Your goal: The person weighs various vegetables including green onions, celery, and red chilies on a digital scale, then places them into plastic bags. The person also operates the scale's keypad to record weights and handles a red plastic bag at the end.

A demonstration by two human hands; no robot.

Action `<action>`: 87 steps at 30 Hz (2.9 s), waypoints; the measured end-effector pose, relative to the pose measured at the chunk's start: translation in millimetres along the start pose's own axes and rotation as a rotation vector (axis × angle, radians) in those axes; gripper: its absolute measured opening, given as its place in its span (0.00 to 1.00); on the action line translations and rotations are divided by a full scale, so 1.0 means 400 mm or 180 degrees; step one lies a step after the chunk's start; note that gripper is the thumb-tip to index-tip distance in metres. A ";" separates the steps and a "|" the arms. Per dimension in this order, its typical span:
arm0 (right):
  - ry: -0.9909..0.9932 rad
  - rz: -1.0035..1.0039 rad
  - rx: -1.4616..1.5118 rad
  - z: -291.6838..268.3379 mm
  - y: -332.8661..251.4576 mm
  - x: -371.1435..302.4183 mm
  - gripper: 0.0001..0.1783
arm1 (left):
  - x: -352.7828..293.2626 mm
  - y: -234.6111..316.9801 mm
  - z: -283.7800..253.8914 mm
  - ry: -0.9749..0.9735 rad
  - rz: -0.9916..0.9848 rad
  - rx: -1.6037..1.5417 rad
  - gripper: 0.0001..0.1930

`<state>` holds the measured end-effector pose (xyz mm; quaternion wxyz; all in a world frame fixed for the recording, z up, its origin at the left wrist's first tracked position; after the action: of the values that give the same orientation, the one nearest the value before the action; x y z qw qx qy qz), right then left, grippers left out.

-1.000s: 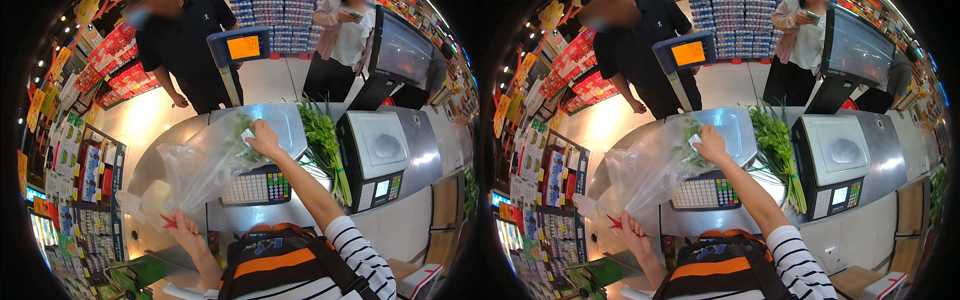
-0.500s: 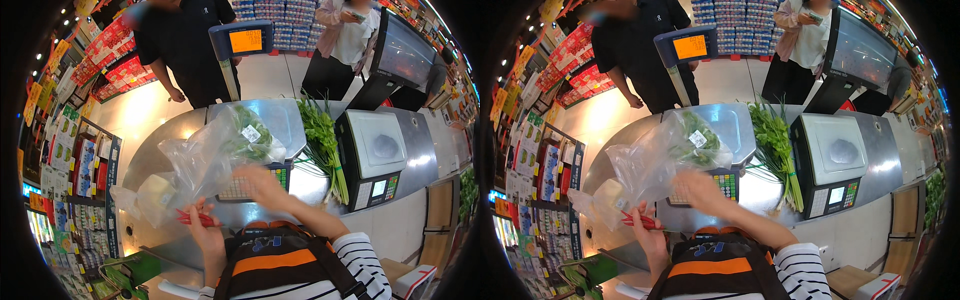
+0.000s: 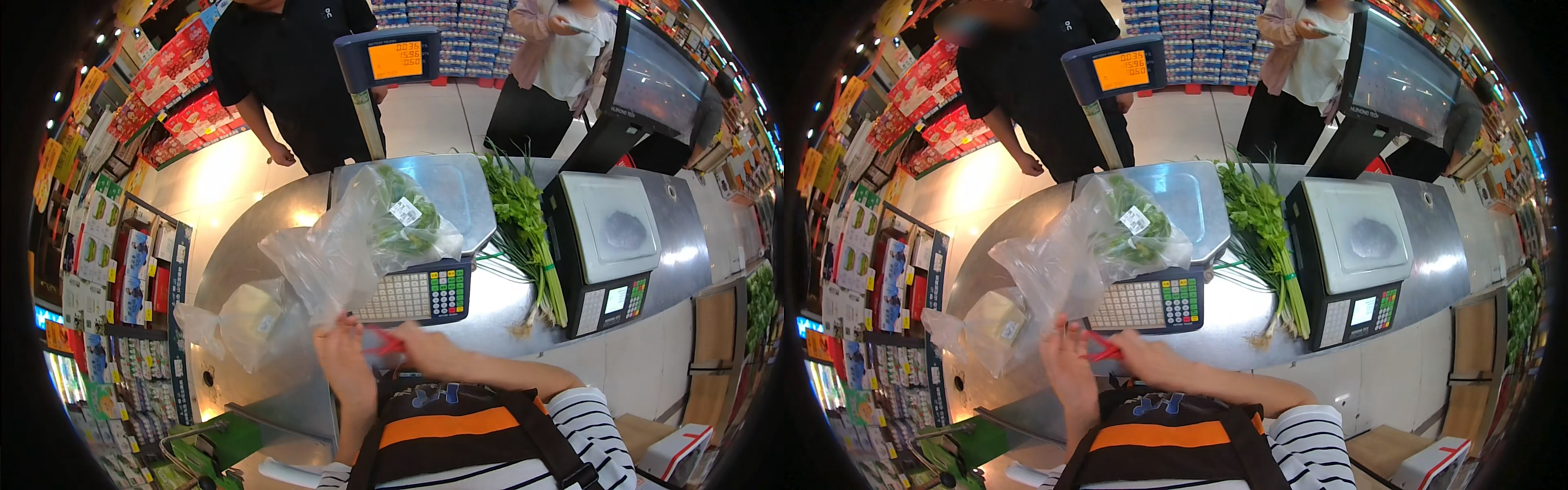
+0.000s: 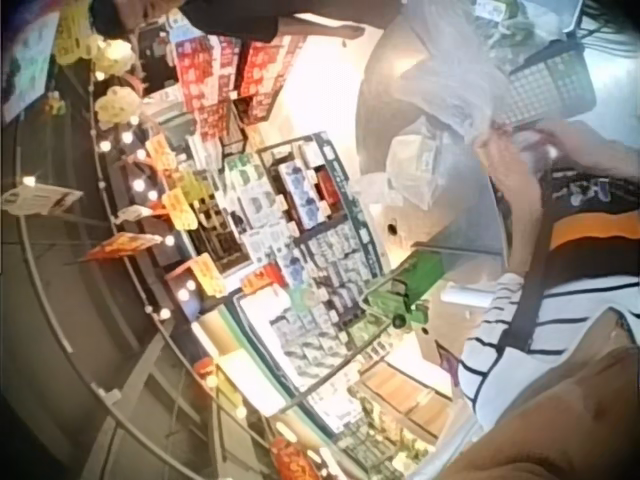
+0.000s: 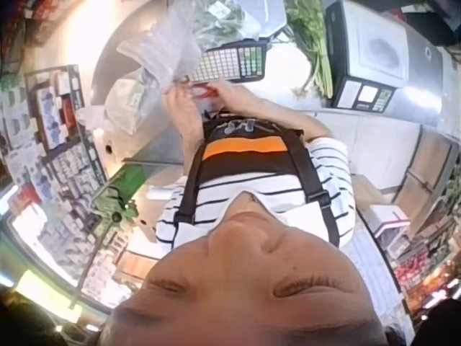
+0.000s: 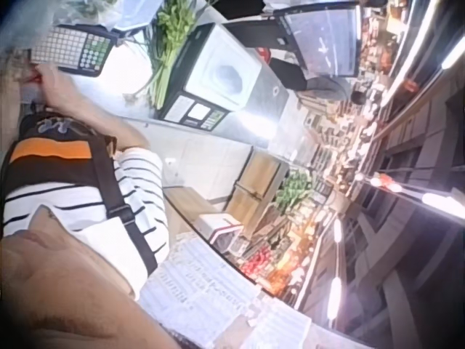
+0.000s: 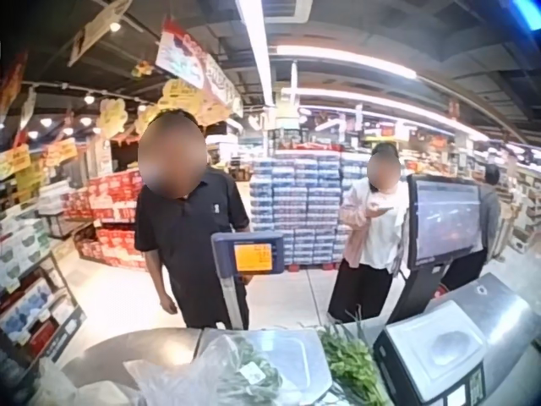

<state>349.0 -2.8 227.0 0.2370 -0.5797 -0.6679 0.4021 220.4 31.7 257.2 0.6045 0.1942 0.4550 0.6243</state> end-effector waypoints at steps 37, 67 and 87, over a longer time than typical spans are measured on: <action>0.3078 0.1474 0.1100 0.048 0.549 -0.087 0.69 | 0.177 0.367 -0.355 0.1209 0.1289 -0.0045 0.10; 0.2979 0.1600 0.0726 0.032 0.521 -0.066 0.65 | 0.271 0.277 -0.296 -0.0031 0.0177 -0.1411 0.06; 0.3012 0.1705 0.0629 0.026 0.517 -0.069 0.62 | 0.274 0.275 -0.282 -0.0040 0.0153 -0.1323 0.07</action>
<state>467.5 -31.4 57.4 0.4540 -0.8218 -0.2767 0.2048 46.4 112.0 254.4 0.6194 0.0799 0.3079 0.7178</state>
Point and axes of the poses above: each hand's wrist, its own x-axis towards the middle knuckle, its own z-axis out of the palm, y = z × x, the point moved 8 cm from there along x, towards the middle knuckle, and after that the axes turned 6 degrees about y, right-handed, at the moved point
